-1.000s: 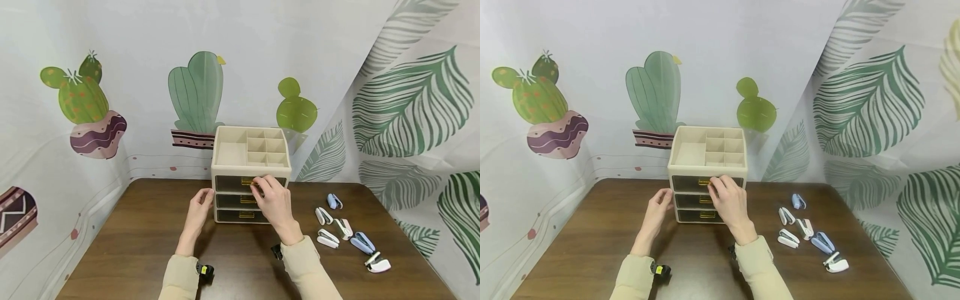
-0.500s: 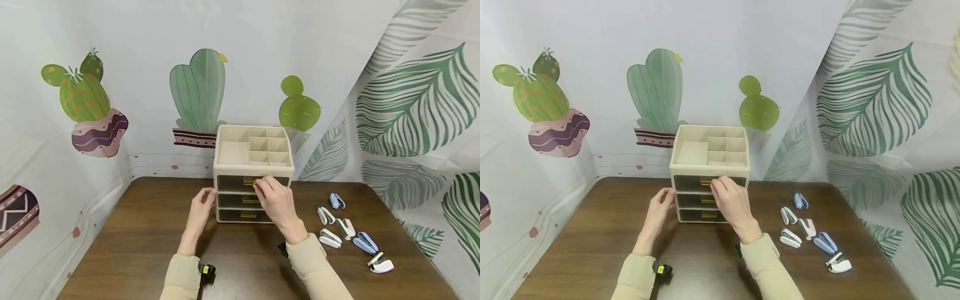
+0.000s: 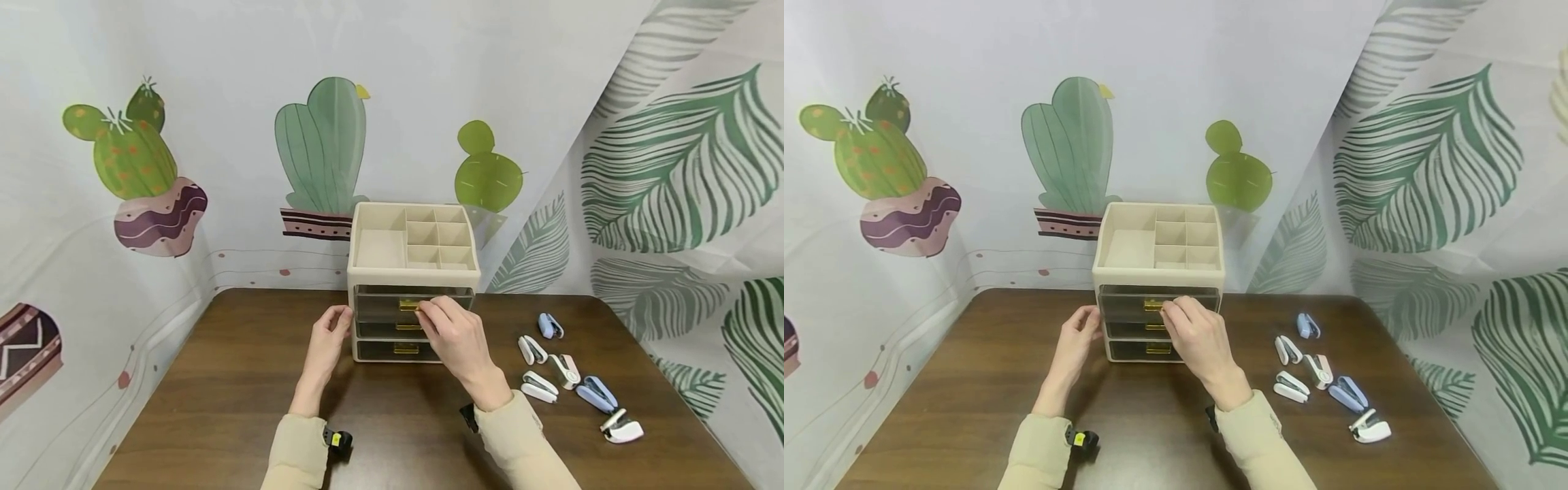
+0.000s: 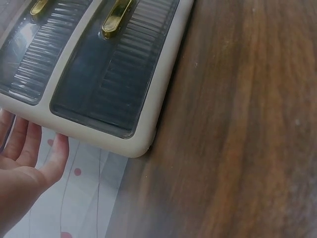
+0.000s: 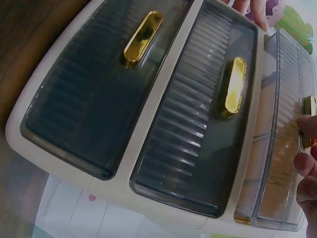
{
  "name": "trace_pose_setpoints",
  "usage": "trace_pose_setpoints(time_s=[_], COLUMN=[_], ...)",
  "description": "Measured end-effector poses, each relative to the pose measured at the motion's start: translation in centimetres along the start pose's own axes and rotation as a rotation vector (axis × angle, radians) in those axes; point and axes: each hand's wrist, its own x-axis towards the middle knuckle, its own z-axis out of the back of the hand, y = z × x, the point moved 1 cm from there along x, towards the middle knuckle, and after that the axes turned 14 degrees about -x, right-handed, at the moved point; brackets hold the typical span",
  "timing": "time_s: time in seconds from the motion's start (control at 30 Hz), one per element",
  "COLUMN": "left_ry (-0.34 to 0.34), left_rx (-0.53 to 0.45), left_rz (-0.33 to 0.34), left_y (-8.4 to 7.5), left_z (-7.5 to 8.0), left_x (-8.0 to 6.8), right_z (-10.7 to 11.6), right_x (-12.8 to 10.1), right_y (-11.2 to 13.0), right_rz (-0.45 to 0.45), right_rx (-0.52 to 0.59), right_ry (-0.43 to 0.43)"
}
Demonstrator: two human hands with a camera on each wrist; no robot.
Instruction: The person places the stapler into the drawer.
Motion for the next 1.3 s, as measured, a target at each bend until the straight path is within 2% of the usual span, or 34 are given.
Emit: trace_pose_setpoints(time_s=[0.47,0.7,1.03,1.3], left_ry=[-0.004,-0.002,-0.011,-0.010], left_rx=[-0.021,-0.011,-0.008,0.012], left_rz=[-0.002,-0.004,0.025,0.021], left_y=[0.0,-0.2,-0.4,-0.3], left_z=[0.0,0.0,-0.2,-0.1], left_x=[-0.1,-0.1,-0.2,-0.1], right_z=[2.0,3.1,4.2,5.2], right_x=[-0.6,-0.7,-1.1,-0.8], right_y=[1.3,1.8,2.1,2.7], right_rz=[0.028,0.039,0.078,0.103], right_rx=[0.040,0.038,0.041,0.042], right_ry=[-0.030,-0.095,-0.134,-0.166])
